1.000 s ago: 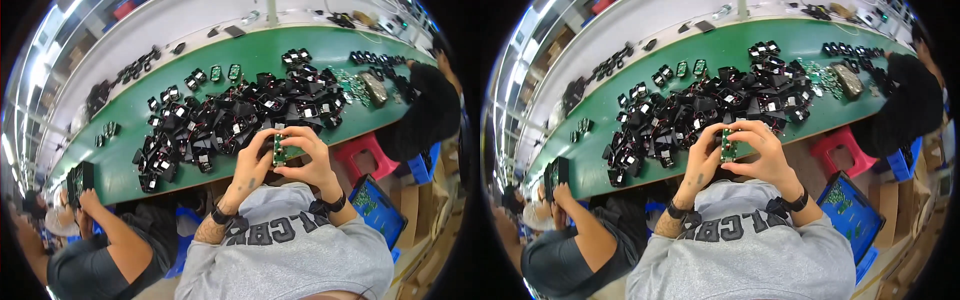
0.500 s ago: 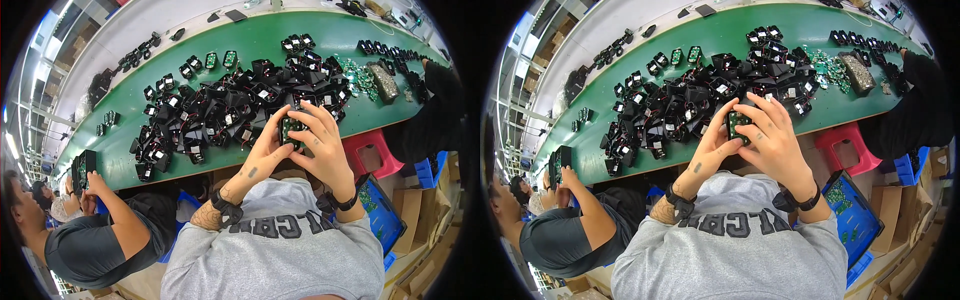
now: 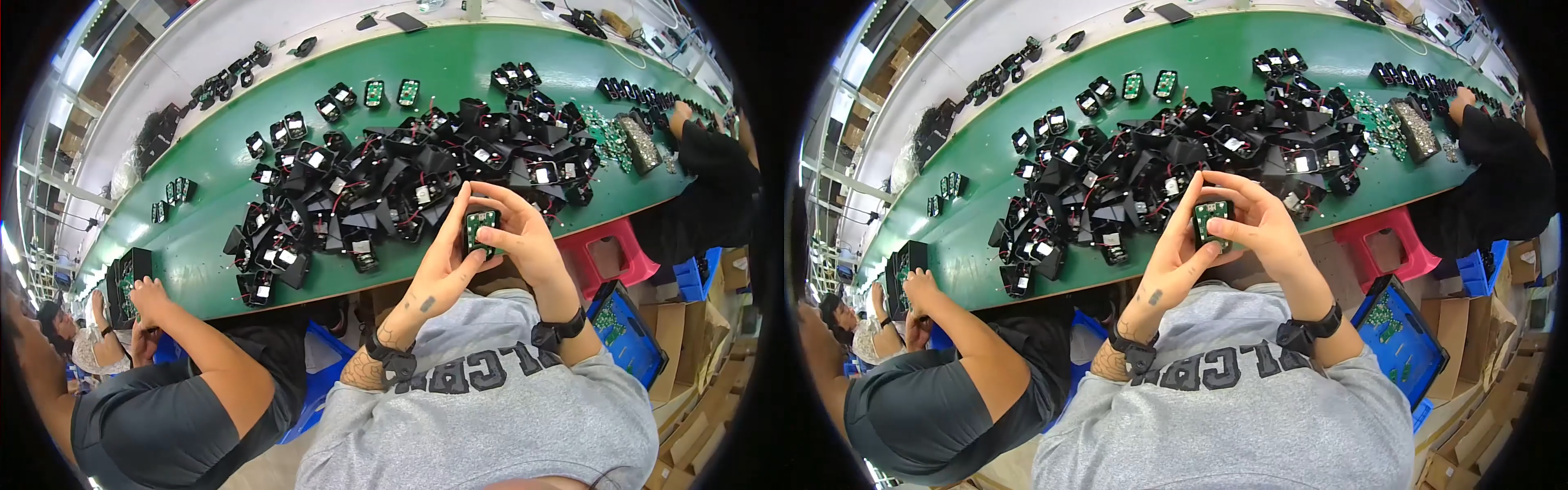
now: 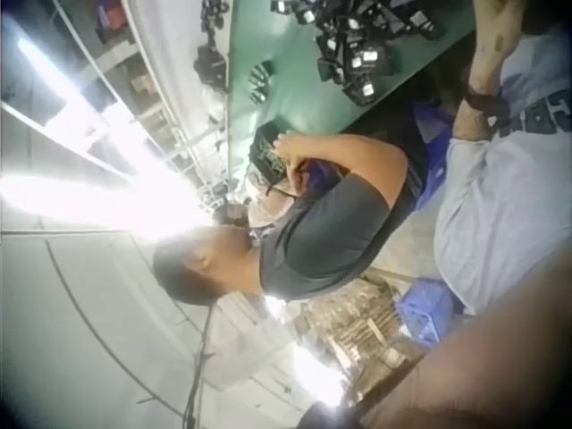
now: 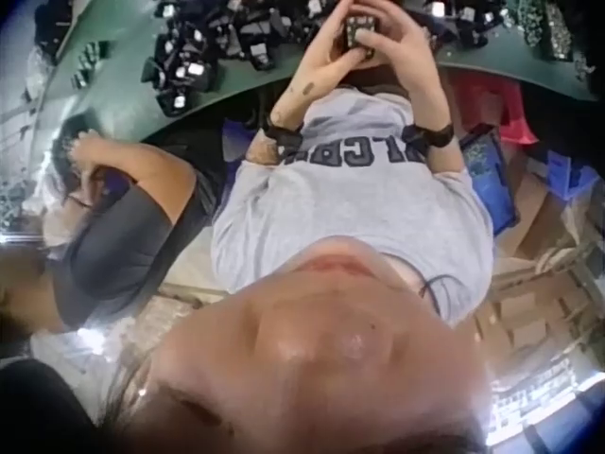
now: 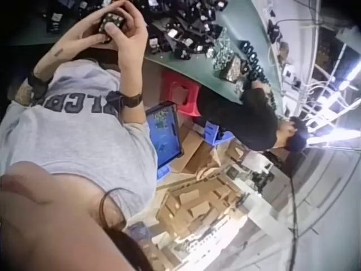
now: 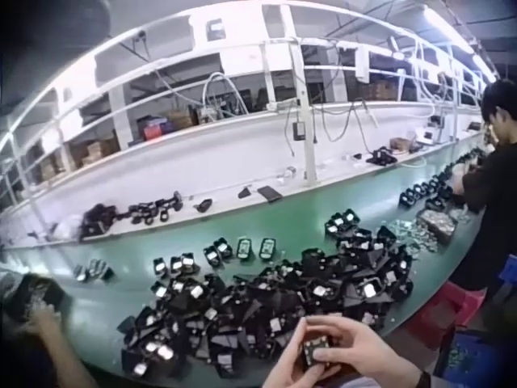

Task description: The person picks up a black plastic housing and a circuit board, fits the board into the housing, and presses them together. After assembling the components, the person places the unit on the workbench and repeats the process.

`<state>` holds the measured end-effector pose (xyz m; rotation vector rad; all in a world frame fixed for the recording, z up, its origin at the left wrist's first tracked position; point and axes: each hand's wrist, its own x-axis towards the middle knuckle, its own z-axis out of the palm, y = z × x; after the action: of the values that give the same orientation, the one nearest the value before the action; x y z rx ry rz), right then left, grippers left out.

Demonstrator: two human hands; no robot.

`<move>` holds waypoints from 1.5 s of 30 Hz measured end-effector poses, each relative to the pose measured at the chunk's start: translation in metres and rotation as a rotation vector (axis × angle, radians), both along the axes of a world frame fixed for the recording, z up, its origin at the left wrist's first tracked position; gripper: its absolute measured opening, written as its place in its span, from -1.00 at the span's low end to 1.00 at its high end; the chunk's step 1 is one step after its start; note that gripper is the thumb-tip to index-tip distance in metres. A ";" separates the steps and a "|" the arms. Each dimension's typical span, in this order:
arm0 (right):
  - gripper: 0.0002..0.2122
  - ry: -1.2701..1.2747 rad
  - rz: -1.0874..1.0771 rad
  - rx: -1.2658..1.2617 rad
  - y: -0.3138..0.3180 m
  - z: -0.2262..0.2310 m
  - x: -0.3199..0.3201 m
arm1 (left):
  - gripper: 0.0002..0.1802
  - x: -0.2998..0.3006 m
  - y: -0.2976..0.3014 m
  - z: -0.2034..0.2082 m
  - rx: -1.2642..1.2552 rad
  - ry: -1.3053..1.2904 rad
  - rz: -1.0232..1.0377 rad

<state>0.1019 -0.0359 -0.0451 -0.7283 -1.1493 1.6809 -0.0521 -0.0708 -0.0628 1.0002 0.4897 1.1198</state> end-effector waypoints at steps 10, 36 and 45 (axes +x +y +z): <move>-0.46 -0.149 0.133 -0.048 0.008 0.003 -0.080 | -0.06 -0.073 -0.007 -0.011 0.030 0.012 0.186; -0.55 -0.127 0.232 -0.174 0.049 -0.012 -0.077 | -0.13 -0.078 0.016 -0.008 -0.106 0.041 0.208; -0.54 -0.005 0.221 -0.102 0.049 -0.023 -0.022 | -0.11 -0.018 0.017 0.009 -0.104 0.130 0.222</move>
<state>0.0800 0.0131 -0.0680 -0.6888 -1.1892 1.9350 -0.0698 -0.0536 -0.0540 0.9470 0.7713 1.2179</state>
